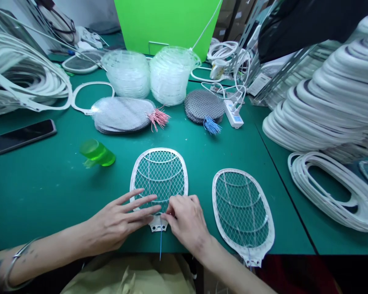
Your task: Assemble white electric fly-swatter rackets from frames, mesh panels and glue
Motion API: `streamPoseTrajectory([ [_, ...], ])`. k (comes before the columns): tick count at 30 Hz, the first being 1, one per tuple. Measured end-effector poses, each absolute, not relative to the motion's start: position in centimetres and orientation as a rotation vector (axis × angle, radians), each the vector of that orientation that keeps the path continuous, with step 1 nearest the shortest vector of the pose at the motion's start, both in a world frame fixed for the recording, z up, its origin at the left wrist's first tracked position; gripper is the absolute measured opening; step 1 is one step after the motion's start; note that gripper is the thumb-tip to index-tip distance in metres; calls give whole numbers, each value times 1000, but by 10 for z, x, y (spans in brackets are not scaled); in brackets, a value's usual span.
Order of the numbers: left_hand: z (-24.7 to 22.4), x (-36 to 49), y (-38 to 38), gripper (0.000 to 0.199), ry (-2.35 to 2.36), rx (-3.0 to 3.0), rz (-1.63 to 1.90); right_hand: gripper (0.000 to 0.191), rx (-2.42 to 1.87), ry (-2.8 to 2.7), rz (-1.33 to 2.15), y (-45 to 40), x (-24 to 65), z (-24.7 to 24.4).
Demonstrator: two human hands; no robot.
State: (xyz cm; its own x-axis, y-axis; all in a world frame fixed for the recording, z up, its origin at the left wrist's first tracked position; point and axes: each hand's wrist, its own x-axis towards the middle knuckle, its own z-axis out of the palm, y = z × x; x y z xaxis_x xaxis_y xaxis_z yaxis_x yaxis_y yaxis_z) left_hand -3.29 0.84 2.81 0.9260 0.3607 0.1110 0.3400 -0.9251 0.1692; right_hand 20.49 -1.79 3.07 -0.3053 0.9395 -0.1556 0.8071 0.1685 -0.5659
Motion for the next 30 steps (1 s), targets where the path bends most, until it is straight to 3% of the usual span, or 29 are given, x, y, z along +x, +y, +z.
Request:
streamPoseTrajectory([
  [5, 32, -26, 11, 45, 545, 2804, 75, 27, -1738, -2464, 965, 8, 203, 33],
  [10, 25, -19, 13, 38, 563, 2702, 38, 22, -1707, -2512, 921, 6, 199, 30],
  [16, 33, -43, 22, 55, 564, 2548, 105, 18, -1586, -2427, 767, -6, 214, 20],
  [17, 32, -46, 24, 56, 664, 2547, 132, 23, -1579, -2402, 654, -5, 219, 16],
  [20, 18, -49, 29, 63, 1092, 2567, 261, 87, -1574, -2464, 350, 1, 232, 3],
  [22, 4, -47, 33, 74, 1242, 2598, 287, 107, -1606, -2551, 286, 6, 238, -9],
  [26, -7, -44, 35, 78, 1273, 2658, 281, 116, -1596, -2646, 235, 12, 249, -39],
  [30, 31, -59, 31, 73, 1209, 2686, 404, 109, -1394, -2665, 69, 26, 261, -39],
])
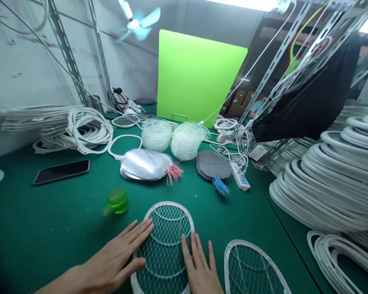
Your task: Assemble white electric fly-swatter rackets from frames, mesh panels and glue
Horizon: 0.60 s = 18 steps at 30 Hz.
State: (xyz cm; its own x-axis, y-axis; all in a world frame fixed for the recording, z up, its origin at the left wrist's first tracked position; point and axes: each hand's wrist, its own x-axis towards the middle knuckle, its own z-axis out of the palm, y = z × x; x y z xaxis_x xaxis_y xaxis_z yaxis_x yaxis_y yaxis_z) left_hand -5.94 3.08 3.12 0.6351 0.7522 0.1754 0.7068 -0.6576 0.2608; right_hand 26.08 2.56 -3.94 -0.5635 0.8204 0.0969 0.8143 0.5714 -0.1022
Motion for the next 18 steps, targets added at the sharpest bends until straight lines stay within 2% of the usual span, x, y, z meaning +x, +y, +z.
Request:
streamPoseTrajectory([
  [2, 64, -76, 41, 60, 1227, 2618, 601, 85, -1353, -2581, 20, 43, 259, -12],
  [4, 94, -95, 70, 47, 1266, 2434, 970, 44, -1385, -2455, 37, 72, 243, 31],
  [5, 105, -104, 93, 49, 1344, 2319, 1022, 28, -1375, -2388, 60, 91, 229, 54],
  [6, 113, -112, 119, 51, 1471, 2231, 964, 21, -1385, -2361, 89, 112, 212, 76],
  [9, 105, -126, 206, 57, 1687, 2186, 401, 24, -1682, -2379, 61, 185, 154, 118],
  [13, 50, -131, 274, 62, 1709, 2211, 168, 23, -1912, -2461, 53, 266, 102, 114],
  [18, 6, -143, 282, 64, 1644, 2239, 50, 32, -2128, -2593, 13, 304, 92, 95],
])
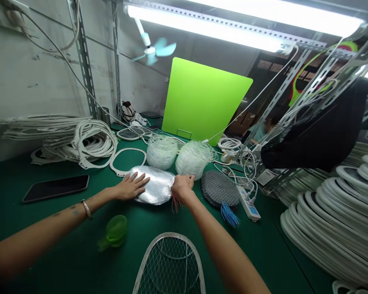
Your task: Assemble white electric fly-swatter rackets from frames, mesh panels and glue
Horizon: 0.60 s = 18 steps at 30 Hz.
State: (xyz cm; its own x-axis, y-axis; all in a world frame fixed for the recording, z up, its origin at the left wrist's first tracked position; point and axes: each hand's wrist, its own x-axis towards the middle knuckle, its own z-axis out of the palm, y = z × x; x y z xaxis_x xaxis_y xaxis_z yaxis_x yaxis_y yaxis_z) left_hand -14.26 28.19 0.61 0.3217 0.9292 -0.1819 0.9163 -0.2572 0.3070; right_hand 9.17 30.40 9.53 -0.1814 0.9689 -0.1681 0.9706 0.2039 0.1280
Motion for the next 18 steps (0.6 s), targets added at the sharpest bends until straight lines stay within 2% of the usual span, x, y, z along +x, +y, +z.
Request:
streamPoseTrajectory([
  [10, 1, -142, 282, 65, 1660, 2232, 38, 33, 1679, 2296, -49, 304, 74, 93],
  [18, 10, -147, 276, 69, 1644, 2329, 210, 33, 1956, 2251, -473, 327, 75, 110],
])
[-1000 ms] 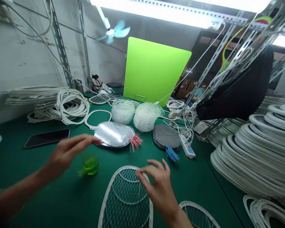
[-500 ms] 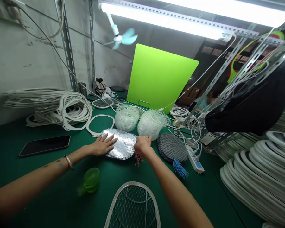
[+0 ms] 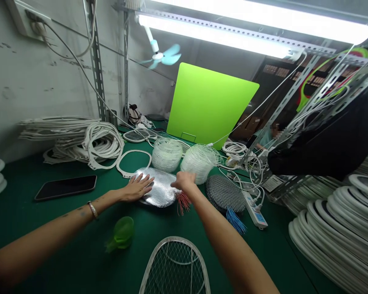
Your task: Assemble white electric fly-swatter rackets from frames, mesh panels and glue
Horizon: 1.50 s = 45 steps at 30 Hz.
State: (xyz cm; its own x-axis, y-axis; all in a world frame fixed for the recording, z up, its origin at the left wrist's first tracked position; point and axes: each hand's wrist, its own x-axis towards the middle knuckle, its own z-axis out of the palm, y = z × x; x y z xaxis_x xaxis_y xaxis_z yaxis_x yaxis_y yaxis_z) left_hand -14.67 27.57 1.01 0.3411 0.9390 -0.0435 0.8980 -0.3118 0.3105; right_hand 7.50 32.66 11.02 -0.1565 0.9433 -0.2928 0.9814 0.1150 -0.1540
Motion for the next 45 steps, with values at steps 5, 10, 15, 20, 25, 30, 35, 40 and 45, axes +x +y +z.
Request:
streamPoseTrajectory([
  [5, 39, -142, 261, 80, 1493, 2635, 513, 33, 2162, 2213, -1080, 340, 94, 130],
  [10, 67, -139, 254, 40, 1495, 2843, 795, 41, 2268, 2087, -1781, 306, 102, 141],
  [15, 102, -130, 221, 38, 1311, 3039, 1066, 65, 2149, 1804, -2553, 219, 121, 152],
  [20, 106, -90, 150, 43, 651, 3320, 1217, 51, 2147, 1486, -3121, 95, 152, 130],
  [25, 48, -57, 71, 48, 786, 3167, 762, 79, 2578, 700, -3040, -8, 170, 69],
  [30, -1, -50, 39, 54, 856, 3069, 493, 68, 2799, 293, -2959, -35, 170, 16],
  [35, -8, -54, 40, 52, 900, 3009, 500, 71, 2923, 137, -2911, -29, 164, -1],
  [40, -6, -57, 39, 56, 974, 2892, 466, 70, 2913, 105, -2890, -27, 158, -3],
  [45, 1, -58, 37, 69, 937, 2748, 370, 74, 2846, 109, -2919, -26, 159, -2],
])
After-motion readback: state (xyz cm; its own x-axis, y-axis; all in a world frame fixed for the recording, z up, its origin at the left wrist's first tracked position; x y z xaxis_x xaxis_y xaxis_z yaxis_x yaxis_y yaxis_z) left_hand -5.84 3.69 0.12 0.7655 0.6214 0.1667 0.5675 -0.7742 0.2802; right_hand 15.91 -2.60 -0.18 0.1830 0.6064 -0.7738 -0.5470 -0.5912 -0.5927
